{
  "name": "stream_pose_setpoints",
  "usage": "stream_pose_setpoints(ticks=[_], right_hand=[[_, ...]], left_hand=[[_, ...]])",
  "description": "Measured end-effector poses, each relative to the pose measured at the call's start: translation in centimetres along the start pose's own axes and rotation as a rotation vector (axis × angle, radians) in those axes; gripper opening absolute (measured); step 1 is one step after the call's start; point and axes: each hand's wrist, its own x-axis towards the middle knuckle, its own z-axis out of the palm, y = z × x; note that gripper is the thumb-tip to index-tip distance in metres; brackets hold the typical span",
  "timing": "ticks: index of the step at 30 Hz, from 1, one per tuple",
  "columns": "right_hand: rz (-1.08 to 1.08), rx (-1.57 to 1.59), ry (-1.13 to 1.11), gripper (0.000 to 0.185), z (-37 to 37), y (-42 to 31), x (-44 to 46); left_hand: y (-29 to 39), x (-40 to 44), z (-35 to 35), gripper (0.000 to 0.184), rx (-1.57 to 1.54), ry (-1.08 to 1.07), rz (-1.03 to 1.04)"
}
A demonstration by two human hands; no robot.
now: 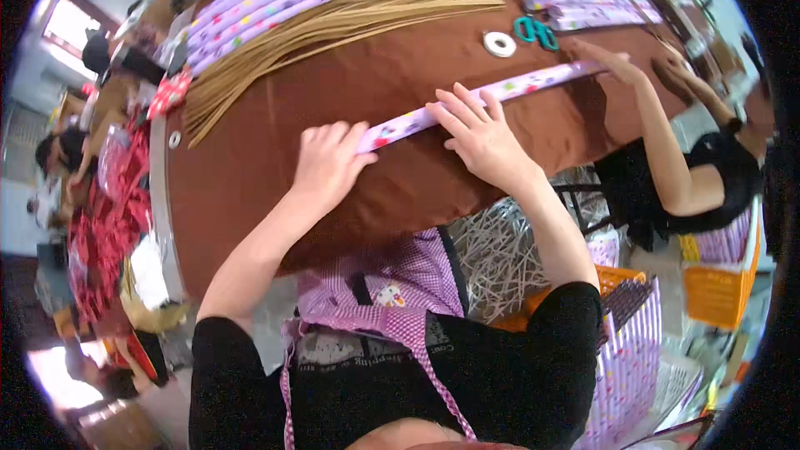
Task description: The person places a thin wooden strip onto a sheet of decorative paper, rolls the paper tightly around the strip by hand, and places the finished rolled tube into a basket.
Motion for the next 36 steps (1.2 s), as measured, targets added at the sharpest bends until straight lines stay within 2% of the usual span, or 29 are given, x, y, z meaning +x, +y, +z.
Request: stream_pose_setpoints(ticks=[4, 5, 6, 8, 10, 12, 13, 14, 16, 18, 20, 22, 23, 24, 26, 27, 28, 30, 32, 34, 35, 36], right_hand=[[-0.059, -0.046, -0.027, 0.062, 1.5, -0.6, 1.4], [-0.055, -0.057, -0.029, 0.054, 1.6, -0.2, 1.6], [-0.034, -0.122, -0.060, 0.044, 1.9, 0.8, 1.6], [0.063, -0.217, -0.101, 0.039, 1.2, 3.2, 1.1], [0.172, -0.315, -0.088, 0.042, 0.3, 6.3, -0.1], [0.257, -0.455, 0.005, 0.050, 0.2, 9.2, -1.9], [0.337, -0.402, 0.021, 0.057, -0.3, 9.5, -2.9], [0.330, -0.379, 0.130, 0.056, -0.7, 9.7, -3.7], [0.333, -0.241, 0.355, 0.048, -0.6, 10.2, -6.2], [0.325, -0.189, 0.541, 0.038, -1.8, 8.2, -8.7], [0.495, -0.255, 0.606, 0.031, -2.2, 4.9, -12.7], [0.588, -0.308, 0.586, 0.029, -2.1, 2.8, -18.3], [0.643, -0.340, 0.575, 0.029, -1.5, 2.1, -22.0], [0.659, -0.352, 0.603, 0.031, -1.1, 1.6, -26.0], [0.908, -0.506, 0.542, 0.028, -2.1, -2.6, -32.6], [0.978, -0.516, 0.595, 0.028, -2.4, -4.0, -37.0], [1.044, -0.522, 0.651, 0.028, -2.8, -5.6, -41.8], [1.235, -0.765, 0.565, 0.032, -5.2, -10.0, -50.4], [1.580, -0.970, 0.423, 0.030, -7.9, -15.1, -57.6], [1.801, -0.962, 0.501, 0.030, -10.3, -20.1, -59.9], [1.812, -0.971, 0.500, 0.030, -10.8, -22.0, -61.7], [1.883, -0.931, 0.622, 0.032, -10.8, -23.7, -64.0]], left_hand=[[1.9, 1.3, 1.4, 0.051, -0.104, 0.012, -0.019], [2.3, 1.3, 1.3, 0.050, -0.134, 0.038, -0.012], [2.5, 1.2, 1.0, 0.050, -0.165, 0.062, 0.001], [2.8, 1.0, -1.3, 0.045, -0.184, 0.131, 0.007], [3.4, 1.1, -4.7, 0.041, -0.215, 0.186, 0.040], [4.5, 0.3, -9.4, 0.035, -0.895, 0.042, -0.206], [5.3, -0.2, -12.0, 0.033, -1.100, 0.060, -0.168], [5.9, -0.6, -13.9, 0.035, -1.315, 0.065, -0.128], [5.4, -0.7, -14.3, 0.035, -1.795, 0.011, 0.375], [5.9, -0.1, -15.7, 0.036, -2.037, -0.227, 0.629], [8.0, -0.2, -16.8, 0.031, -2.366, -0.179, 0.471], [10.8, 1.2, -15.8, 0.028, -2.658, -0.120, 0.535], [10.9, 1.7, -15.7, 0.024, -2.854, -0.349, 0.469], [11.5, 2.0, -15.8, 0.024, -2.897, -0.412, 0.476], [12.4, 2.2, -16.0, 0.025, -2.865, -0.457, 0.320], [12.2, 2.5, -15.6, 0.034, -2.861, -0.621, 0.416], [12.9, 2.5, -16.5, 0.034, -2.873, -0.653, 0.431], [14.3, 2.1, -19.8, 0.045, -2.552, -0.714, -0.102], [14.4, 1.8, -21.0, 0.042, -2.495, -0.751, -0.146], [14.6, 1.8, -21.1, 0.039, -2.432, -0.778, -0.190], [14.7, 1.8, -20.8, 0.038, -2.462, -0.818, -0.139], [14.9, 1.9, -20.5, 0.036, -2.490, -0.856, -0.088]])
